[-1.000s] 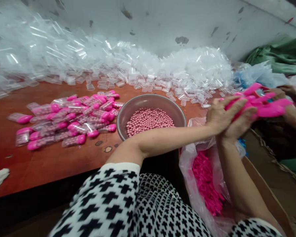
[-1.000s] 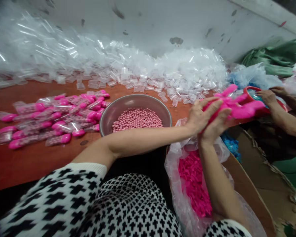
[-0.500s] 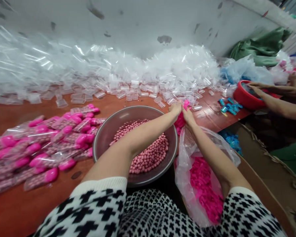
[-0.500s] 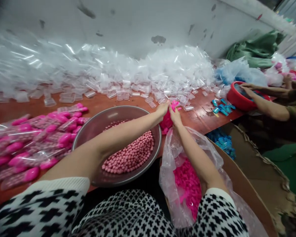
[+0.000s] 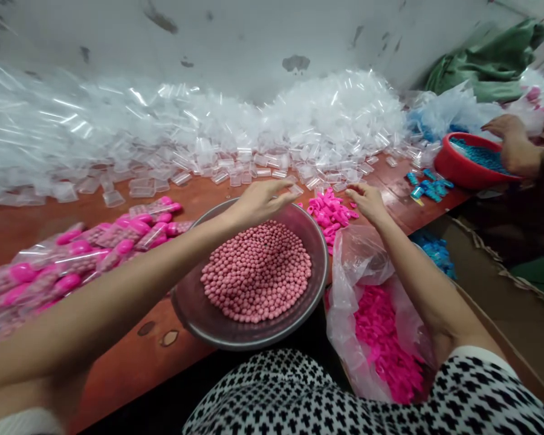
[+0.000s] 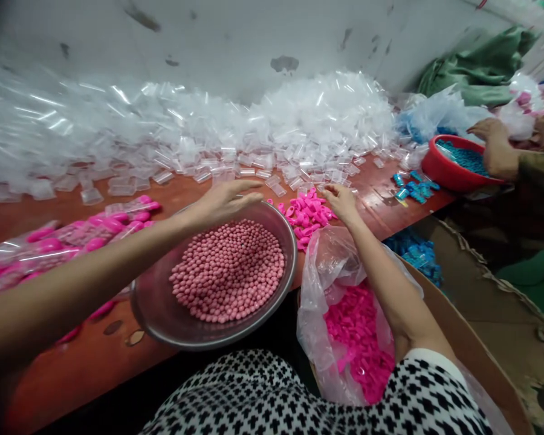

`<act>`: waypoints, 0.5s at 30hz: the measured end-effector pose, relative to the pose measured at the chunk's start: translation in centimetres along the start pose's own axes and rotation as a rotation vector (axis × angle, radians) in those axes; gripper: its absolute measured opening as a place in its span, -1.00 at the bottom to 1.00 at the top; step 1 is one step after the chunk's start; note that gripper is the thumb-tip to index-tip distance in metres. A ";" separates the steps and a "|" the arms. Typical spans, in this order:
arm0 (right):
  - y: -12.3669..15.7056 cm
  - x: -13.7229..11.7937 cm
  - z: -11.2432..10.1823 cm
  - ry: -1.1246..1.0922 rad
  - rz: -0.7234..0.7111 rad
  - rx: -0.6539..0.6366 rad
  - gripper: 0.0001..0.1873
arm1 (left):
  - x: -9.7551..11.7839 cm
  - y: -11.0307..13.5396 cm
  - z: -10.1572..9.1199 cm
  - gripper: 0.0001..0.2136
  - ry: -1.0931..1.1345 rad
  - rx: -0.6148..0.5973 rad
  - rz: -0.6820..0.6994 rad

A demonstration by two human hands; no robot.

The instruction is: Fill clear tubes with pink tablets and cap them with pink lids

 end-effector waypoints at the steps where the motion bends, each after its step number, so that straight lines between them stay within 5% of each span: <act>1: -0.4 -0.8 0.6 0.026 -0.016 -0.031 -0.56 | -1.0 1.9 -0.6 -0.64 -0.135 0.002 -0.035; 7: -5.0 -5.6 6.7 0.271 -0.110 -0.234 -0.72 | -5.7 10.0 -1.9 -0.58 -0.576 -0.022 -0.361; 11: -8.1 -7.4 9.9 0.428 -0.179 -0.334 -0.64 | -7.4 11.8 -2.5 -0.53 -0.614 -0.049 -0.530; 15: -9.9 -8.4 11.6 0.492 -0.382 -0.526 -0.55 | -9.4 12.5 -2.5 -0.46 -0.512 -0.010 -0.539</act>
Point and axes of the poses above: each hand's wrist, its own y-axis away from the middle knuckle, its own z-axis out of the palm, x = y × z, the point moved 5 cm from there along -y, towards the middle knuckle, and after that the axes turned 9 degrees about -x, right-handed, at the moved point
